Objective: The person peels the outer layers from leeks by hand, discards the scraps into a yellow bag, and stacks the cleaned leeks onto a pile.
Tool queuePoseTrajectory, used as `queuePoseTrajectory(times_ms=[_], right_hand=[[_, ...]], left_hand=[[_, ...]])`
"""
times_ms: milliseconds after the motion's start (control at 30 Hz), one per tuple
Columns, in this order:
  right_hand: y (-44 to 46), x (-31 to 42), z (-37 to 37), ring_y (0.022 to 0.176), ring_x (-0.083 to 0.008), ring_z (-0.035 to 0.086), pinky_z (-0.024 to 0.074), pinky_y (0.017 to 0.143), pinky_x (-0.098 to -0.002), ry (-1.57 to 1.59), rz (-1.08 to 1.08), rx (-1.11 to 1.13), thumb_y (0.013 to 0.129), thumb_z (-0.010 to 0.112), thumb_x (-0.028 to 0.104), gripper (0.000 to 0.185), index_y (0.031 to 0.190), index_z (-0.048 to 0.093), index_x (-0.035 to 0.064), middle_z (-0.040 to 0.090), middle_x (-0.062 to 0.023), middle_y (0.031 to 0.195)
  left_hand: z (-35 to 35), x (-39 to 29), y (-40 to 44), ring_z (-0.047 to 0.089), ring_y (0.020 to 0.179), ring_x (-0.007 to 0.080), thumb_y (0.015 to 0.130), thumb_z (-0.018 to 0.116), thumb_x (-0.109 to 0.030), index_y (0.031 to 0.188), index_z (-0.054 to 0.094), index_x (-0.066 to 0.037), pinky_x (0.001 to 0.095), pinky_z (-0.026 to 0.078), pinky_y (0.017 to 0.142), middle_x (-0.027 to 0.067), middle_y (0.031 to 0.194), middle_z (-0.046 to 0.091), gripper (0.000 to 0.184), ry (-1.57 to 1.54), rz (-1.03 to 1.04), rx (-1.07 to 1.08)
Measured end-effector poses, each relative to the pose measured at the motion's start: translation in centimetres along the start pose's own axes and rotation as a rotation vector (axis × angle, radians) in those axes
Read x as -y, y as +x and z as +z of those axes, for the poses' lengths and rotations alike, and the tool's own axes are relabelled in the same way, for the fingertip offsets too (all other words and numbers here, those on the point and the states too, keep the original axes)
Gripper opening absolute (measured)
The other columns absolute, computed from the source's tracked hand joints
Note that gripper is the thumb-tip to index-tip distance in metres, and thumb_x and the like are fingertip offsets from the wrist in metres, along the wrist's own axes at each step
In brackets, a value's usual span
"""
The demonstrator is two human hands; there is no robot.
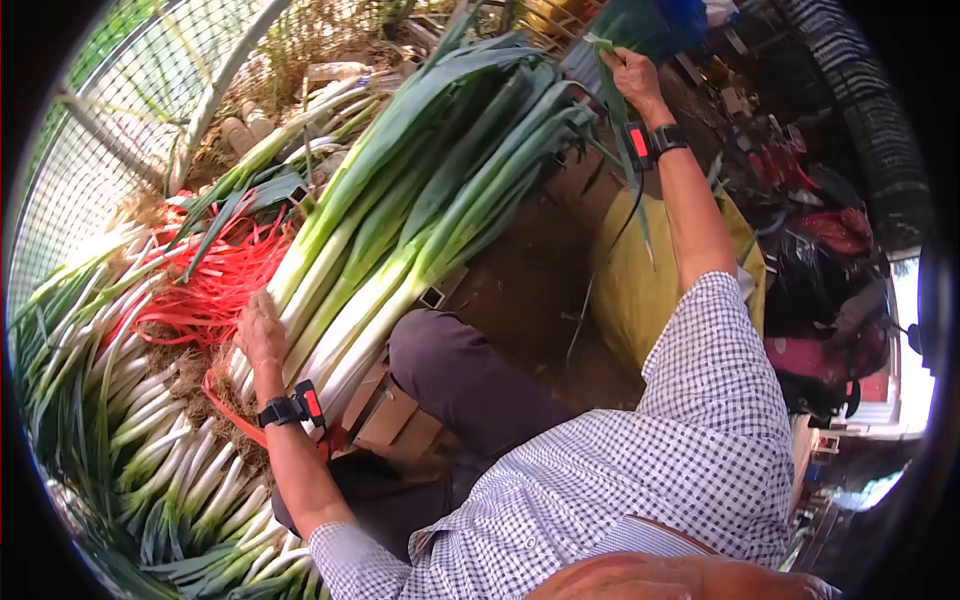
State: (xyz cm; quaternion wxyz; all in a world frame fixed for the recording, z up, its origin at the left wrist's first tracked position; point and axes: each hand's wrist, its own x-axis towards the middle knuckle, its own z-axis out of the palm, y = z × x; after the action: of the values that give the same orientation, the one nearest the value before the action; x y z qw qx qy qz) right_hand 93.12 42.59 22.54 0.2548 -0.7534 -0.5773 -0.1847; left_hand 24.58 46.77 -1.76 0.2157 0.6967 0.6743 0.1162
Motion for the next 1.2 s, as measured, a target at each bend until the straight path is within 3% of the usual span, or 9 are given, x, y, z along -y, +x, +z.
queuePoseTrajectory(times_ms=[100,167,300,433,567,633,833,1033,1200], right_hand=[[-0.1,-6.3,-10.4,0.068,-0.037,0.062,0.0469,0.062,-0.0414,-0.188,0.098,-0.035,0.093,0.064,0.039,0.034,0.088,0.069,0.006,0.065,-0.0164,0.072],[-1.2,-8.8,-18.2,0.053,-0.0147,0.059,0.0452,0.045,-0.0329,0.104,0.489,-0.191,0.095,0.065,0.029,0.028,0.085,0.064,0.003,0.061,-0.006,0.068],[-5.7,-7.4,-32.3,0.044,-0.017,0.057,0.0426,0.041,-0.0331,0.107,0.423,-0.557,0.095,0.065,0.03,0.037,0.074,0.058,0.0009,0.056,-0.0083,0.059],[-11.8,-10.0,-40.2,0.063,-0.0315,0.063,0.0481,0.057,-0.0399,-0.569,0.249,-0.519,0.094,0.063,0.032,0.031,0.086,0.064,0.0029,0.063,-0.0157,0.069],[-23.1,-16.1,-30.2,0.089,-0.0445,0.062,0.0483,0.076,-0.0494,-0.48,0.155,-0.264,0.088,0.062,0.022,0.018,0.093,0.07,0.0064,0.067,-0.0226,0.091],[-26.1,-13.7,-25.6,0.093,-0.0389,0.065,0.0505,0.081,-0.0442,-0.545,0.411,0.699,0.081,0.066,0.019,0.025,0.104,0.072,0.009,0.069,-0.0206,0.095],[-15.0,8.4,-11.3,0.088,-0.0324,0.067,0.0519,0.077,-0.0381,0.383,-0.011,0.395,0.089,0.065,0.015,0.018,0.099,0.07,0.0012,0.07,-0.0154,0.09],[-6.3,28.7,2.2,0.105,-0.0292,0.061,0.0502,0.089,-0.039,0.531,-0.958,0.368,0.087,0.068,0.017,0.022,0.103,0.066,0.0021,0.067,-0.0109,0.106],[-7.0,29.2,13.6,0.102,-0.0297,0.061,0.046,0.091,-0.0417,0.235,-1.013,0.392,0.082,0.071,0.028,0.028,0.102,0.068,0.0087,0.067,-0.0094,0.096]], left_hand=[[1.5,2.7,0.7,0.054,0.12,0.0386,0.102,0.027,-0.054,0.135,0.057,-0.012,0.0498,0.038,0.102,0.0167,0.131,0.06,0.061,0.086,0.115,-0.053],[2.1,4.6,1.6,0.055,0.12,0.0377,0.102,0.026,-0.056,0.138,0.054,-0.011,0.0456,0.039,0.103,0.0168,0.135,0.057,0.065,0.088,0.212,-0.041],[1.8,4.1,1.7,0.055,0.122,0.0366,0.1,0.025,-0.062,0.142,0.049,-0.007,0.0419,0.041,0.103,0.0161,0.141,0.053,0.073,0.031,0.179,0.006],[1.4,4.2,2.4,0.056,0.121,0.0366,0.1,0.027,-0.063,0.143,0.047,-0.005,0.0409,0.041,0.103,0.0186,0.141,0.052,0.075,0.018,0.078,0.064],[1.3,4.3,2.0,0.05,0.127,0.0367,0.102,0.022,-0.058,0.145,0.045,-0.006,0.0418,0.037,0.108,0.0185,0.144,0.049,0.071,0.011,0.125,0.051],[0.6,2.9,1.3,0.047,0.13,0.0363,0.103,0.02,-0.055,0.145,0.044,-0.008,0.0416,0.034,0.11,0.0173,0.146,0.048,0.068,0.073,0.081,0.081],[0.0,1.6,0.3,0.057,0.117,0.0409,0.101,0.026,-0.059,0.135,0.056,-0.009,0.0467,0.04,0.102,0.0216,0.128,0.06,0.068,0.134,0.111,0.012],[1.6,2.8,1.4,0.052,0.122,0.0401,0.1,0.03,-0.057,0.136,0.055,-0.013,0.0573,0.034,0.102,0.0195,0.129,0.06,0.062,0.109,0.065,0.002],[-0.8,-0.5,-0.8,0.047,0.129,0.0356,0.099,0.039,-0.056,0.141,0.048,-0.01,0.0536,0.029,0.106,0.0166,0.138,0.055,0.063,0.042,-0.021,-0.068]])
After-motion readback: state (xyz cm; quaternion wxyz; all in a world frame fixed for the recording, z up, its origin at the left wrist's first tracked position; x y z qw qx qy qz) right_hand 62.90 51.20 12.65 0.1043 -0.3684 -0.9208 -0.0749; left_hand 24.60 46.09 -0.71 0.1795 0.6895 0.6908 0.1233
